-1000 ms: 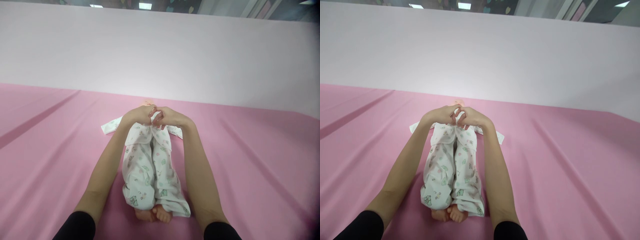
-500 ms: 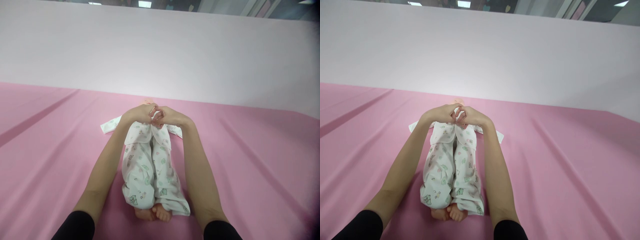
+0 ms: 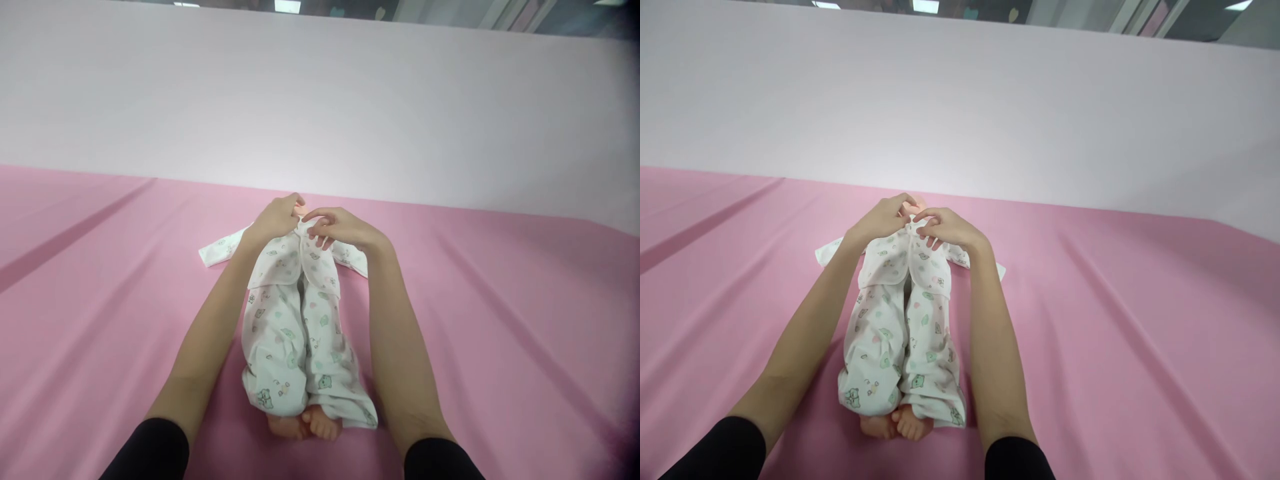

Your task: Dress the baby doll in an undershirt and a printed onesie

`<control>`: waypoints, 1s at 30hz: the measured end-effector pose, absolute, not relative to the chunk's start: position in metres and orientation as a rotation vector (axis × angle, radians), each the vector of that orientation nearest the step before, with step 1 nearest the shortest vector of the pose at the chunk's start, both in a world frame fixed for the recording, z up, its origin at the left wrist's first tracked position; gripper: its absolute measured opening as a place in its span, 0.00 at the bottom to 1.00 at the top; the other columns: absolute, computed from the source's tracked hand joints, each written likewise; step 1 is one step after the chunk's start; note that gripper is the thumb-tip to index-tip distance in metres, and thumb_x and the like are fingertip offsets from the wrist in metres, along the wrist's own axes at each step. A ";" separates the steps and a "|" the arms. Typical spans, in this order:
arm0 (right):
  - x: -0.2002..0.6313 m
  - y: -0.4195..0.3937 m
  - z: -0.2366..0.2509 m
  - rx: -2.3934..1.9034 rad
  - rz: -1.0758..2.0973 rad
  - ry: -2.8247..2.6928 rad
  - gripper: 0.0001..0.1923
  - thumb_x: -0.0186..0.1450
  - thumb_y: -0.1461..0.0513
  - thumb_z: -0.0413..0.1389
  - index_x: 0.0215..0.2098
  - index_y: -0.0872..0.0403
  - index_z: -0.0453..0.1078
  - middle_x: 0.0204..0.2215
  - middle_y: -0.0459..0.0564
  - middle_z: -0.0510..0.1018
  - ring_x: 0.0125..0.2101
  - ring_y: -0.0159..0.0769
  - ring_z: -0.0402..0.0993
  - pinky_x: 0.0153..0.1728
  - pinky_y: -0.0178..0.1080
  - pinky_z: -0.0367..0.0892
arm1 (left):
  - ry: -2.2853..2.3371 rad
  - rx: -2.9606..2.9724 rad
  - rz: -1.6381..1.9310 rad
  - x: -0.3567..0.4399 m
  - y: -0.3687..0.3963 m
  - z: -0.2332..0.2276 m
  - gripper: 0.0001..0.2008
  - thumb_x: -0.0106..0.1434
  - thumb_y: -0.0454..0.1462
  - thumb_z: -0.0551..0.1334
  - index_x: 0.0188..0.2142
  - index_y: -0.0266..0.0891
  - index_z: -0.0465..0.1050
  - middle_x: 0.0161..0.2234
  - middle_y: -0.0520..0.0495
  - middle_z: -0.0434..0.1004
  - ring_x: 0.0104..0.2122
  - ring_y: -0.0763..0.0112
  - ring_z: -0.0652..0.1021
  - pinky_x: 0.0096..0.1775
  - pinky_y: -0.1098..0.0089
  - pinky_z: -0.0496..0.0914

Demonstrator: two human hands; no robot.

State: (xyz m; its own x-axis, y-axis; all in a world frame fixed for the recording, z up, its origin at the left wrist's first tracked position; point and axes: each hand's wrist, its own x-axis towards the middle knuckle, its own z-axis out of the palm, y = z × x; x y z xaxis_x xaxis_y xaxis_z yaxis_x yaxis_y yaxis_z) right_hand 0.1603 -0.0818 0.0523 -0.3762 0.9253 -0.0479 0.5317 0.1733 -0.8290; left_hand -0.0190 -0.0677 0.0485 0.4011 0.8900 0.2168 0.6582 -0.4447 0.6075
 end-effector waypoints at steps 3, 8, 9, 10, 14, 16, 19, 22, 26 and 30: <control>0.145 -0.076 0.044 -1.434 0.967 -2.070 0.14 0.66 0.64 0.52 0.49 0.54 0.71 0.25 0.46 0.73 0.22 0.32 0.70 0.28 0.36 0.69 | 1.598 2.329 0.545 -0.010 -0.067 0.041 0.17 0.61 0.27 0.54 0.50 0.34 0.67 0.43 0.39 0.76 0.39 0.62 0.77 0.36 0.69 0.69; 0.127 -0.070 0.032 -1.526 0.455 -2.239 0.14 0.66 0.65 0.49 0.45 0.54 0.74 0.28 0.49 0.76 0.26 0.36 0.72 0.34 0.37 0.65 | 1.782 2.416 0.380 -0.002 -0.064 0.035 0.13 0.62 0.26 0.54 0.44 0.31 0.71 0.41 0.36 0.77 0.42 0.59 0.78 0.40 0.69 0.69; 0.125 -0.068 0.029 -1.556 0.398 -2.238 0.14 0.66 0.64 0.49 0.45 0.54 0.74 0.32 0.52 0.77 0.30 0.38 0.73 0.35 0.37 0.64 | 1.776 2.418 0.378 -0.001 -0.063 0.034 0.12 0.63 0.26 0.53 0.43 0.31 0.72 0.41 0.36 0.77 0.42 0.59 0.78 0.40 0.69 0.69; 0.123 -0.067 0.026 -1.597 0.344 -2.229 0.14 0.67 0.64 0.48 0.46 0.54 0.74 0.36 0.54 0.77 0.34 0.41 0.74 0.37 0.38 0.65 | 1.778 2.418 0.378 -0.001 -0.061 0.033 0.11 0.65 0.28 0.53 0.42 0.31 0.72 0.40 0.37 0.78 0.41 0.60 0.78 0.40 0.69 0.69; 0.114 -0.062 0.016 -1.820 0.102 -2.126 0.17 0.69 0.62 0.45 0.51 0.58 0.70 0.49 0.62 0.72 0.45 0.50 0.72 0.41 0.42 0.65 | 1.866 2.390 0.409 -0.001 -0.056 0.027 0.15 0.70 0.34 0.48 0.43 0.30 0.72 0.43 0.34 0.77 0.44 0.58 0.78 0.43 0.68 0.70; 0.109 -0.062 0.015 -1.871 0.029 -2.092 0.17 0.68 0.63 0.45 0.51 0.60 0.69 0.49 0.63 0.73 0.47 0.52 0.71 0.42 0.43 0.65 | 1.899 2.385 0.412 0.001 -0.054 0.024 0.16 0.71 0.35 0.47 0.45 0.29 0.72 0.45 0.33 0.76 0.46 0.57 0.77 0.45 0.66 0.70; 0.105 -0.064 0.016 -1.854 -0.027 -2.080 0.15 0.66 0.66 0.47 0.47 0.60 0.70 0.44 0.62 0.76 0.45 0.50 0.72 0.40 0.41 0.65 | 1.966 2.350 0.410 0.003 -0.054 0.022 0.17 0.71 0.38 0.48 0.49 0.31 0.69 0.46 0.33 0.76 0.47 0.55 0.77 0.45 0.64 0.70; 0.110 -0.061 0.017 -1.790 -0.013 -2.067 0.14 0.62 0.68 0.50 0.45 0.57 0.70 0.40 0.57 0.77 0.42 0.47 0.73 0.37 0.39 0.65 | 2.040 2.298 0.436 0.006 -0.053 0.021 0.17 0.70 0.42 0.49 0.50 0.34 0.68 0.46 0.34 0.75 0.48 0.52 0.77 0.45 0.61 0.70; 0.121 -0.051 0.014 -1.725 0.178 -1.969 0.12 0.58 0.69 0.52 0.39 0.54 0.70 0.36 0.51 0.78 0.38 0.42 0.73 0.37 0.38 0.65 | 2.040 2.256 0.476 0.009 -0.050 0.020 0.19 0.69 0.46 0.51 0.49 0.36 0.68 0.45 0.35 0.76 0.48 0.51 0.76 0.45 0.59 0.70; 0.127 -0.044 0.013 -1.688 0.431 -1.822 0.07 0.58 0.70 0.51 0.33 0.55 0.68 0.30 0.49 0.76 0.30 0.37 0.72 0.35 0.36 0.65 | 2.061 2.263 0.486 0.012 -0.050 0.017 0.23 0.68 0.50 0.49 0.49 0.35 0.68 0.45 0.35 0.77 0.46 0.50 0.77 0.46 0.58 0.70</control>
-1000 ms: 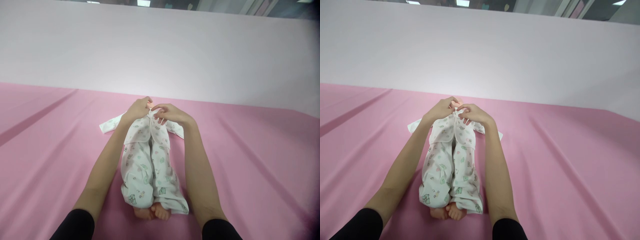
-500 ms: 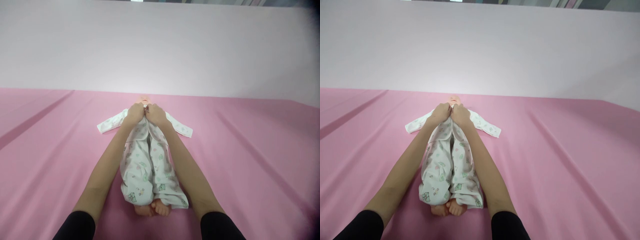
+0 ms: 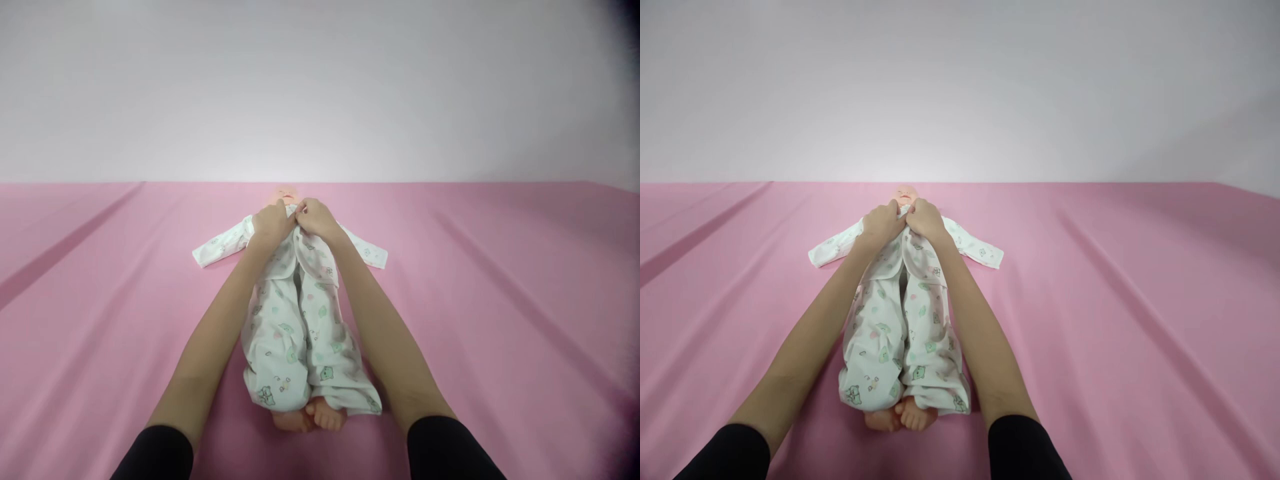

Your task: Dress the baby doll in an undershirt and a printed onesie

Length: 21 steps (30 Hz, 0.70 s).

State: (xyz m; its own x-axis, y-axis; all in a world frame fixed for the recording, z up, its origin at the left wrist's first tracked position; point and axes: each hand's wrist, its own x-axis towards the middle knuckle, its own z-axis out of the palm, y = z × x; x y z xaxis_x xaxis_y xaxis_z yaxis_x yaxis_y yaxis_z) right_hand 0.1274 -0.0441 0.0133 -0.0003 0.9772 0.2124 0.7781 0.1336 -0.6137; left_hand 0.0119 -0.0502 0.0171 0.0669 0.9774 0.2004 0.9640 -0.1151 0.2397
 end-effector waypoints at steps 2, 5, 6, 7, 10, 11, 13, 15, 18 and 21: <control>0.129 -0.044 0.015 -1.666 0.562 -1.753 0.06 0.59 0.69 0.50 0.30 0.54 0.66 0.24 0.48 0.74 0.24 0.35 0.71 0.31 0.35 0.65 | 2.060 2.276 0.481 0.013 -0.051 0.016 0.25 0.68 0.52 0.48 0.50 0.35 0.67 0.44 0.34 0.77 0.46 0.50 0.77 0.45 0.58 0.70; 0.131 -0.046 0.017 -1.625 0.701 -1.675 0.07 0.59 0.69 0.49 0.25 0.54 0.63 0.18 0.46 0.70 0.17 0.35 0.69 0.25 0.35 0.63 | 2.052 2.277 0.481 0.013 -0.053 0.016 0.25 0.67 0.53 0.49 0.50 0.35 0.67 0.44 0.35 0.77 0.46 0.50 0.77 0.45 0.58 0.70; 0.132 -0.047 0.018 -1.607 0.731 -1.655 0.08 0.59 0.69 0.48 0.23 0.53 0.62 0.17 0.46 0.69 0.16 0.36 0.69 0.24 0.35 0.63 | 2.045 2.276 0.490 0.012 -0.053 0.017 0.25 0.67 0.53 0.49 0.50 0.35 0.67 0.43 0.35 0.77 0.46 0.50 0.77 0.45 0.58 0.70; 0.132 -0.048 0.018 -1.595 0.749 -1.634 0.09 0.58 0.69 0.48 0.21 0.53 0.60 0.15 0.46 0.68 0.16 0.36 0.69 0.23 0.35 0.63 | 2.036 2.277 0.498 0.012 -0.053 0.017 0.25 0.67 0.52 0.50 0.50 0.35 0.67 0.43 0.35 0.77 0.46 0.49 0.77 0.45 0.57 0.70; 0.131 -0.049 0.018 -1.590 0.734 -1.588 0.14 0.59 0.66 0.50 0.17 0.52 0.57 0.13 0.46 0.65 0.16 0.38 0.70 0.24 0.36 0.64 | 2.016 2.289 0.507 0.011 -0.053 0.016 0.23 0.68 0.50 0.50 0.50 0.34 0.67 0.43 0.34 0.77 0.46 0.47 0.77 0.45 0.56 0.70; 0.131 -0.049 0.017 -1.594 0.700 -1.582 0.15 0.60 0.65 0.51 0.16 0.52 0.56 0.12 0.45 0.64 0.16 0.37 0.70 0.25 0.36 0.65 | 2.014 2.293 0.506 0.012 -0.052 0.016 0.22 0.69 0.48 0.49 0.50 0.34 0.67 0.43 0.33 0.77 0.46 0.47 0.77 0.45 0.56 0.70; 0.130 -0.048 0.016 -1.600 0.594 -1.596 0.17 0.60 0.63 0.53 0.15 0.52 0.57 0.11 0.44 0.63 0.17 0.37 0.69 0.26 0.36 0.65 | 2.020 2.305 0.515 0.014 -0.052 0.015 0.20 0.70 0.44 0.47 0.50 0.34 0.68 0.43 0.33 0.77 0.46 0.48 0.77 0.44 0.57 0.69; 0.129 -0.046 0.014 -1.613 0.468 -1.612 0.16 0.60 0.62 0.55 0.16 0.52 0.61 0.12 0.45 0.64 0.19 0.37 0.70 0.29 0.36 0.65 | 2.019 2.327 0.538 0.017 -0.052 0.013 0.19 0.70 0.41 0.45 0.50 0.35 0.68 0.44 0.33 0.76 0.45 0.49 0.77 0.43 0.57 0.69; 0.130 -0.043 0.013 -1.649 0.336 -1.605 0.10 0.60 0.63 0.55 0.21 0.54 0.68 0.17 0.47 0.70 0.26 0.37 0.71 0.33 0.36 0.65 | 1.976 2.373 0.557 0.021 -0.054 0.012 0.18 0.69 0.36 0.45 0.51 0.37 0.69 0.48 0.36 0.74 0.45 0.51 0.77 0.43 0.58 0.70; 0.133 -0.041 0.013 -1.689 0.275 -1.613 0.05 0.56 0.69 0.55 0.31 0.57 0.71 0.28 0.50 0.75 0.32 0.37 0.71 0.35 0.35 0.64 | 1.918 2.411 0.557 0.023 -0.054 0.013 0.18 0.68 0.37 0.46 0.48 0.39 0.71 0.48 0.37 0.74 0.46 0.51 0.77 0.44 0.57 0.70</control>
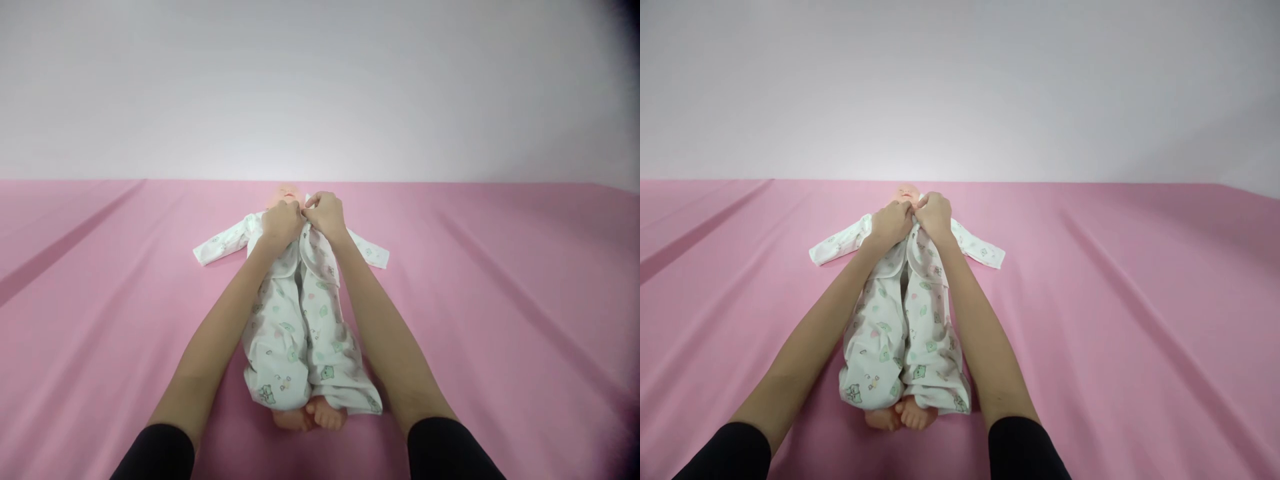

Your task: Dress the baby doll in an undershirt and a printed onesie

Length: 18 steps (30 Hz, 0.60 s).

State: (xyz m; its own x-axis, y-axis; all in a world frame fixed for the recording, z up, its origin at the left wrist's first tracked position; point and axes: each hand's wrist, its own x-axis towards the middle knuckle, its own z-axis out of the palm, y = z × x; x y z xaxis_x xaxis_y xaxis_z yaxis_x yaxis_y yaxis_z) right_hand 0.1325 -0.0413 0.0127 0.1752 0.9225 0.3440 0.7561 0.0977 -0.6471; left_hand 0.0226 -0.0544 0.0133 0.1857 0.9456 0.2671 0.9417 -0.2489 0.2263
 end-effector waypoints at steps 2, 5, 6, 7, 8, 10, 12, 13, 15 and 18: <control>0.134 -0.041 0.012 -1.710 0.272 -1.654 0.15 0.52 0.72 0.54 0.38 0.59 0.71 0.35 0.51 0.76 0.34 0.37 0.71 0.36 0.35 0.64 | 1.914 2.410 0.557 0.022 -0.054 0.014 0.17 0.67 0.38 0.48 0.47 0.37 0.72 0.46 0.37 0.75 0.45 0.50 0.77 0.44 0.57 0.70; 0.134 -0.042 0.010 -1.727 0.300 -1.715 0.20 0.52 0.73 0.54 0.43 0.61 0.69 0.39 0.54 0.75 0.36 0.38 0.70 0.37 0.35 0.63 | 1.923 2.371 0.573 0.020 -0.053 0.014 0.15 0.64 0.38 0.52 0.45 0.36 0.73 0.44 0.37 0.77 0.44 0.50 0.78 0.43 0.58 0.71; 0.133 -0.043 0.009 -1.724 0.298 -1.735 0.20 0.53 0.72 0.53 0.44 0.61 0.69 0.39 0.55 0.75 0.36 0.39 0.70 0.37 0.35 0.63 | 1.916 2.356 0.583 0.020 -0.053 0.014 0.15 0.63 0.39 0.54 0.45 0.36 0.73 0.44 0.38 0.77 0.45 0.50 0.77 0.43 0.59 0.71; 0.132 -0.043 0.008 -1.716 0.282 -1.760 0.19 0.54 0.72 0.52 0.45 0.61 0.69 0.39 0.55 0.75 0.37 0.40 0.70 0.37 0.36 0.63 | 1.903 2.345 0.593 0.019 -0.052 0.014 0.15 0.62 0.39 0.56 0.45 0.36 0.73 0.44 0.38 0.77 0.45 0.50 0.77 0.44 0.59 0.71; 0.131 -0.043 0.007 -1.703 0.251 -1.790 0.19 0.56 0.72 0.51 0.45 0.61 0.69 0.38 0.56 0.76 0.37 0.41 0.71 0.38 0.36 0.62 | 1.881 2.340 0.601 0.018 -0.052 0.014 0.15 0.61 0.40 0.57 0.45 0.37 0.73 0.44 0.38 0.77 0.46 0.51 0.77 0.44 0.60 0.71; 0.130 -0.043 0.006 -1.660 0.166 -1.862 0.19 0.57 0.72 0.48 0.45 0.60 0.70 0.38 0.57 0.77 0.39 0.43 0.71 0.39 0.37 0.62 | 1.842 2.335 0.628 0.015 -0.052 0.015 0.14 0.59 0.38 0.58 0.44 0.37 0.74 0.43 0.38 0.78 0.46 0.53 0.77 0.46 0.62 0.71; 0.130 -0.044 0.006 -1.606 0.127 -1.915 0.20 0.57 0.73 0.46 0.43 0.59 0.73 0.37 0.56 0.77 0.39 0.43 0.71 0.40 0.37 0.62 | 1.795 2.320 0.676 0.010 -0.050 0.016 0.13 0.57 0.33 0.58 0.42 0.35 0.75 0.42 0.39 0.79 0.46 0.56 0.77 0.47 0.64 0.70; 0.131 -0.044 0.007 -1.582 0.164 -1.924 0.20 0.57 0.73 0.45 0.40 0.58 0.75 0.34 0.54 0.78 0.37 0.41 0.71 0.40 0.37 0.62 | 1.758 2.285 0.714 0.007 -0.049 0.018 0.13 0.57 0.31 0.58 0.41 0.35 0.75 0.41 0.39 0.79 0.45 0.58 0.77 0.47 0.65 0.70; 0.136 -0.043 0.010 -1.531 0.337 -1.874 0.20 0.55 0.73 0.44 0.32 0.57 0.77 0.26 0.50 0.76 0.30 0.37 0.70 0.37 0.36 0.62 | 1.629 2.114 0.789 -0.001 -0.044 0.020 0.14 0.56 0.29 0.56 0.41 0.34 0.75 0.38 0.41 0.79 0.41 0.62 0.78 0.46 0.66 0.71; 0.152 -0.038 0.013 -1.397 0.725 -1.567 0.21 0.51 0.74 0.44 0.30 0.58 0.78 0.20 0.46 0.71 0.22 0.30 0.64 0.31 0.33 0.63 | 1.353 1.652 0.923 -0.022 -0.031 0.024 0.18 0.57 0.27 0.52 0.44 0.33 0.75 0.31 0.44 0.78 0.33 0.68 0.78 0.40 0.68 0.73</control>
